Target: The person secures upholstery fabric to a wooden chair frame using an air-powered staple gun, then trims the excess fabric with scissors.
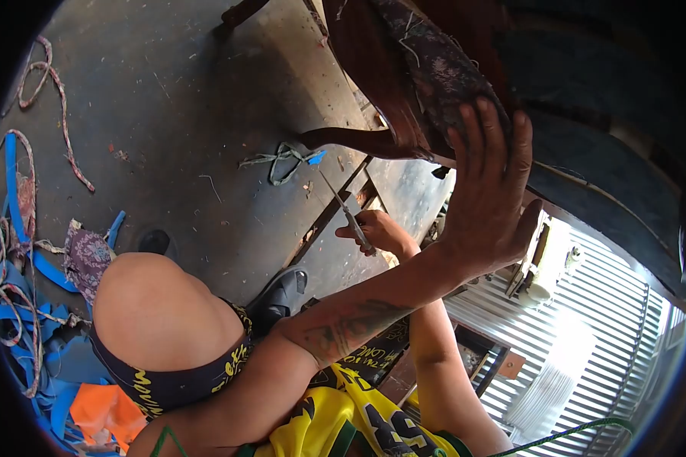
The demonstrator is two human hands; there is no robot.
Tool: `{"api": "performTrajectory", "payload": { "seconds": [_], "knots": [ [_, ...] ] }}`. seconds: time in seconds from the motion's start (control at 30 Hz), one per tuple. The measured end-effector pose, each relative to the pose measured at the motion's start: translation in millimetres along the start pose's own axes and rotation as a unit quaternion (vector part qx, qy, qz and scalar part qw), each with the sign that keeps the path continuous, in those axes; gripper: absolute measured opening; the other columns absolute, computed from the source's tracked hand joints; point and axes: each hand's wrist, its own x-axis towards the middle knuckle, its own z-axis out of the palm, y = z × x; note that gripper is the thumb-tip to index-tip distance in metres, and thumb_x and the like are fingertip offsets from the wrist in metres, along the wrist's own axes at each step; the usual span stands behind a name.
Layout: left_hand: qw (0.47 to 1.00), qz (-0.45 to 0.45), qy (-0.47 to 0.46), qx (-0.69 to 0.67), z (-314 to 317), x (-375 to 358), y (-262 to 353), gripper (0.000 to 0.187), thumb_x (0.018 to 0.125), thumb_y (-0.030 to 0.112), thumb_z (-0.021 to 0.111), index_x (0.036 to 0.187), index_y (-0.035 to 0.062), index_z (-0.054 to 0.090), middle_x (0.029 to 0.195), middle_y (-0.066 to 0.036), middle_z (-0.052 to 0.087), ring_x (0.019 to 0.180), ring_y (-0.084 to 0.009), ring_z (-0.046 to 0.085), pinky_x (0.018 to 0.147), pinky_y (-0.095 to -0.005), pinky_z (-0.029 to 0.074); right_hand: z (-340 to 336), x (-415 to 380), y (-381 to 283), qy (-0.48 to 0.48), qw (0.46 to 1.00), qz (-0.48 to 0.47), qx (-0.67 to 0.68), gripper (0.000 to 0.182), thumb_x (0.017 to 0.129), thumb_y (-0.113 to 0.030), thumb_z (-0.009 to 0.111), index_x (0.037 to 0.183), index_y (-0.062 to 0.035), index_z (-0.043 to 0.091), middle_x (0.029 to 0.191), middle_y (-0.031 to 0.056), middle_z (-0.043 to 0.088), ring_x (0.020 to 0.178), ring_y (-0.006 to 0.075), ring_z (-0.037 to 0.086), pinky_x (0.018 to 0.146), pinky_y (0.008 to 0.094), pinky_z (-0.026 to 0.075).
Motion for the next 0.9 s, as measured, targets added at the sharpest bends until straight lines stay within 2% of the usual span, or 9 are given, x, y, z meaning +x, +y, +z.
{"api": "performTrajectory", "payload": {
  "seconds": [0.23, 0.3, 0.33, 0.7, 0.77, 0.8, 0.83, 0.9],
  "knots": [
    [1.0, 0.02, -0.01, -0.02, -4.8, -5.8, -7.3, 0.101, 0.088, 0.016, 0.067, 0.16, -0.0054, 0.0, 0.158, -0.046, -0.009, 0.145, -0.0677, -0.007, 0.119, -0.0686, 0.007, 2.1, -19.8, -28.8, -0.001, 0.998, -0.052, 0.02, 0.049, 0.085, -0.043, 0.083, 0.078, 0.0021, 0.064, 0.06, 0.0059, 0.06, 0.05, 0.0145, 0.062, 0.045, 0.0297, 0.046],
    [0.998, 0.04, 0.027, -0.048, -4.6, -8.6, -13.2, 0.089, 0.092, 0.016, 0.058, 0.161, -0.0052, 0.005, 0.16, -0.043, -0.002, 0.149, -0.0622, -0.002, 0.12, -0.0662, 0.008, 1.0, -12.3, -22.7, -0.02, 0.998, -0.056, 0.007, 0.049, 0.085, -0.043, 0.083, 0.079, 0.0023, 0.064, 0.06, 0.0058, 0.06, 0.05, 0.015, 0.062, 0.045, 0.0305, 0.046],
    [0.998, 0.041, 0.016, -0.04, -5.9, -9.9, -13.6, 0.089, 0.091, 0.014, 0.059, 0.161, -0.005, 0.006, 0.16, -0.043, -0.002, 0.148, -0.0634, -0.001, 0.121, -0.0654, 0.01, 2.0, -9.1, -21.1, -0.014, 0.997, -0.067, -0.029, 0.043, 0.089, -0.038, 0.079, 0.082, 0.0019, 0.066, 0.059, 0.006, 0.059, 0.051, 0.0158, 0.063, 0.044, 0.0304, 0.046],
    [0.998, 0.059, -0.01, 0.007, -9.1, -13.6, -17.5, 0.092, 0.089, 0.014, 0.063, 0.16, -0.0054, 0.009, 0.161, -0.042, -0.001, 0.147, -0.0646, 0.0, 0.12, -0.0654, 0.013, -8.8, -6.8, 5.7, -0.025, 0.988, -0.146, 0.04, 0.047, 0.088, -0.043, 0.079, 0.084, 0.0024, 0.068, 0.06, 0.0085, 0.063, 0.053, 0.0169, 0.066, 0.047, 0.0304, 0.049],
    [0.996, 0.087, 0.026, 0.007, -10.3, -15.9, -22.0, 0.094, 0.087, 0.011, 0.065, 0.16, -0.0059, 0.008, 0.162, -0.04, 0.003, 0.149, -0.0611, 0.004, 0.121, -0.0627, 0.014, -6.9, -5.1, 10.7, -0.022, 0.986, -0.159, 0.055, 0.048, 0.088, -0.044, 0.079, 0.085, 0.0025, 0.069, 0.06, 0.009, 0.063, 0.054, 0.0171, 0.066, 0.047, 0.0304, 0.05],
    [0.991, 0.107, 0.076, -0.01, -9.9, -16.4, -27.7, 0.09, 0.087, 0.009, 0.066, 0.158, -0.0073, 0.014, 0.16, -0.036, 0.019, 0.149, -0.0553, 0.019, 0.121, -0.057, 0.02, -5.5, -4.6, 13.0, -0.021, 0.984, -0.166, 0.067, 0.049, 0.088, -0.045, 0.078, 0.085, 0.0026, 0.069, 0.06, 0.0092, 0.064, 0.054, 0.0172, 0.066, 0.047, 0.0305, 0.05],
    [0.985, 0.079, 0.126, -0.09, -9.6, -19.2, -31.3, 0.082, 0.089, 0.009, 0.064, 0.155, -0.0074, 0.018, 0.154, -0.03, 0.03, 0.141, -0.0454, 0.036, 0.118, -0.0517, 0.028, -5.5, -4.1, 15.8, -0.022, 0.982, -0.173, 0.079, 0.049, 0.088, -0.045, 0.078, 0.085, 0.0026, 0.069, 0.06, 0.0095, 0.064, 0.054, 0.0173, 0.067, 0.048, 0.0305, 0.05],
    [0.973, -0.037, 0.19, -0.127, -15.4, -33.6, -34.2, 0.079, 0.096, 0.018, 0.063, 0.154, -0.0052, 0.014, 0.149, -0.025, 0.032, 0.134, -0.0353, 0.04, 0.113, -0.0475, 0.033, -4.8, -3.3, 24.0, -0.026, 0.976, -0.192, 0.103, 0.05, 0.088, -0.046, 0.078, 0.086, 0.0027, 0.07, 0.061, 0.0099, 0.065, 0.054, 0.0175, 0.067, 0.048, 0.0305, 0.051]
  ]
}}
